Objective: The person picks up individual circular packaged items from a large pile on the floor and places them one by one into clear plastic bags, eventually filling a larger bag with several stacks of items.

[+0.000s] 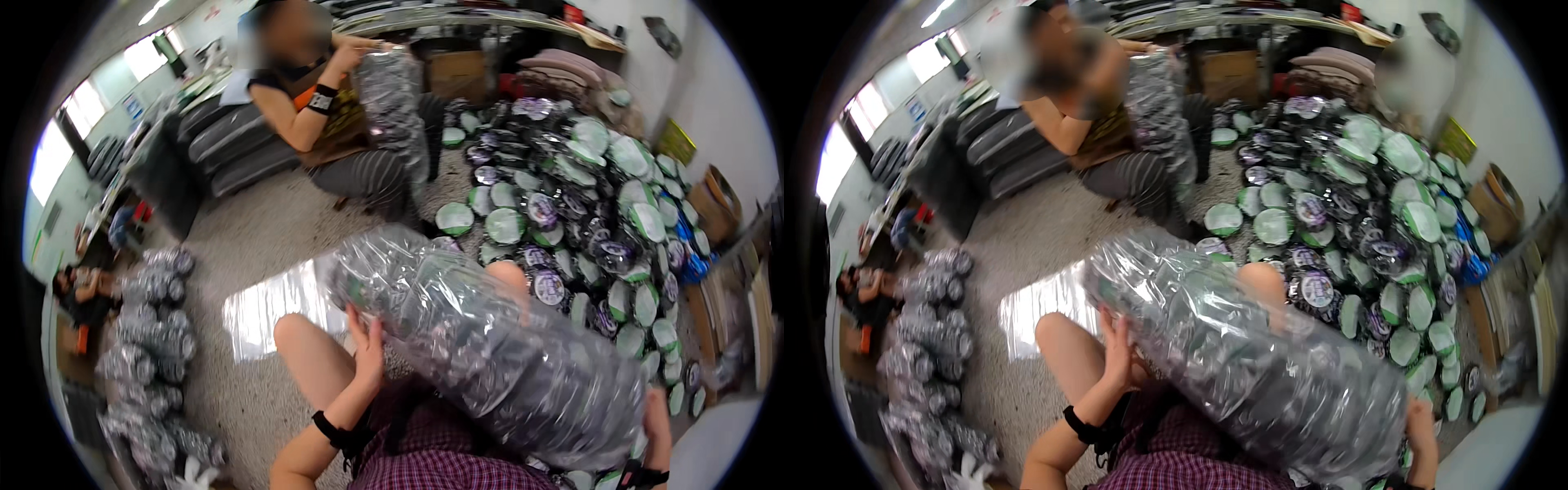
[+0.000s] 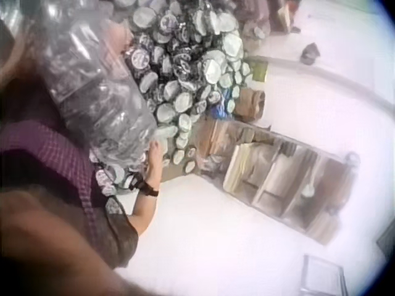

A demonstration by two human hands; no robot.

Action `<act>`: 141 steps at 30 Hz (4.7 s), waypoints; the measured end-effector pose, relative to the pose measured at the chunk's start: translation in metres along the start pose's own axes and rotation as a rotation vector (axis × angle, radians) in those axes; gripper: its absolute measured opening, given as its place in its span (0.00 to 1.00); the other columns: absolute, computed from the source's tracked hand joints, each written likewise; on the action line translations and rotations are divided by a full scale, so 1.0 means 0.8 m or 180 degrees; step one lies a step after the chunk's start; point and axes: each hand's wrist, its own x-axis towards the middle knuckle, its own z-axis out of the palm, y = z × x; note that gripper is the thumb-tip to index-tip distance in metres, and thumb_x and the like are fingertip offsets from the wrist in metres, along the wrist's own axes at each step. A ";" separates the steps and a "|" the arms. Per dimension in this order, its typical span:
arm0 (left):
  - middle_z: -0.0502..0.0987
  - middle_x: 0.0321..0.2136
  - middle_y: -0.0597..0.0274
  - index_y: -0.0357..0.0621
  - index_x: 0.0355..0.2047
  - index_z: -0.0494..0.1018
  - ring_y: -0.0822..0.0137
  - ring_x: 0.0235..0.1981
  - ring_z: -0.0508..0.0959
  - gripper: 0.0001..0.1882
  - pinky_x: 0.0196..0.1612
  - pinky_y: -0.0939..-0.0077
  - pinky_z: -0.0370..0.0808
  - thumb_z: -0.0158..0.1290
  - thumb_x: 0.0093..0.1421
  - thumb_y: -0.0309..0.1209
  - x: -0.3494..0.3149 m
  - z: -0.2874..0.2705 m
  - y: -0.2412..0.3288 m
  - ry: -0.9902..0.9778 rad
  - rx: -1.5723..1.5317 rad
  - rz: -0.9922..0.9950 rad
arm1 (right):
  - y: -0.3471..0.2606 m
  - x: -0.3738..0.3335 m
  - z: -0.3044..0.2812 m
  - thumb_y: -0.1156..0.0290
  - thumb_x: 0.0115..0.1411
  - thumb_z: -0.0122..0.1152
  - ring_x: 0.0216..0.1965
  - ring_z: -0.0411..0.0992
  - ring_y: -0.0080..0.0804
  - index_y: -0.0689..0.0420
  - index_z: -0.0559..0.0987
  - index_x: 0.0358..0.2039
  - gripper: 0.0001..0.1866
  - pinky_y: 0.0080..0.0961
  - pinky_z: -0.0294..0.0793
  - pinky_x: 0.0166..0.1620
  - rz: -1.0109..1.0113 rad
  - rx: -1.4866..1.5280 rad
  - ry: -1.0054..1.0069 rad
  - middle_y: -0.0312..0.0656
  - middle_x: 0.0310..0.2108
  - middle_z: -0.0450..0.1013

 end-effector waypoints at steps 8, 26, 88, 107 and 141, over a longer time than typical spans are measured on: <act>0.34 0.65 0.48 0.49 0.66 0.33 0.49 0.66 0.42 0.48 0.64 0.49 0.42 0.31 0.57 0.67 0.065 0.101 0.065 -0.0951 -0.2367 -0.0730 | -0.106 -0.057 0.072 0.58 0.62 0.50 0.46 0.68 0.26 0.55 0.65 0.56 0.25 0.29 0.68 0.49 0.0643 0.2318 -0.1646 0.34 0.48 0.69; 0.58 0.60 0.56 0.48 0.63 0.51 0.56 0.59 0.61 0.42 0.59 0.58 0.62 0.29 0.59 0.65 -0.006 -0.297 0.010 0.0437 -0.2893 0.0801 | -0.263 -0.113 0.215 0.76 0.60 0.48 0.59 0.59 0.38 0.60 0.70 0.49 0.16 0.33 0.61 0.57 -0.3202 -0.1188 -0.2400 0.46 0.56 0.62; 0.76 0.29 0.57 0.39 0.30 0.68 0.68 0.29 0.76 0.09 0.36 0.76 0.73 0.44 0.64 0.31 0.426 0.015 0.019 -0.1466 -0.1397 -0.0519 | -0.377 -0.011 0.533 0.61 0.54 0.60 0.58 0.59 0.39 0.50 0.72 0.47 0.20 0.54 0.37 0.64 -0.3101 0.0505 -0.2318 0.38 0.52 0.65; 0.72 0.27 0.66 0.35 0.38 0.69 0.76 0.28 0.70 0.09 0.38 0.83 0.70 0.50 0.61 0.28 0.008 0.005 0.008 -0.1916 -0.0176 -0.0848 | -0.311 -0.092 0.384 0.64 0.48 0.65 0.31 0.67 0.41 0.56 0.70 0.23 0.13 0.33 0.63 0.36 -0.3608 -0.0513 -0.0891 0.40 0.25 0.66; 0.71 0.22 0.55 0.29 0.32 0.69 0.64 0.25 0.69 0.08 0.31 0.69 0.70 0.45 0.61 0.25 0.163 0.026 -0.055 -0.0050 0.3503 0.1842 | 0.008 0.456 0.466 0.64 0.42 0.68 0.66 0.40 0.47 0.49 0.64 0.56 0.38 0.54 0.42 0.63 -0.1981 -0.2933 0.1569 0.47 0.65 0.44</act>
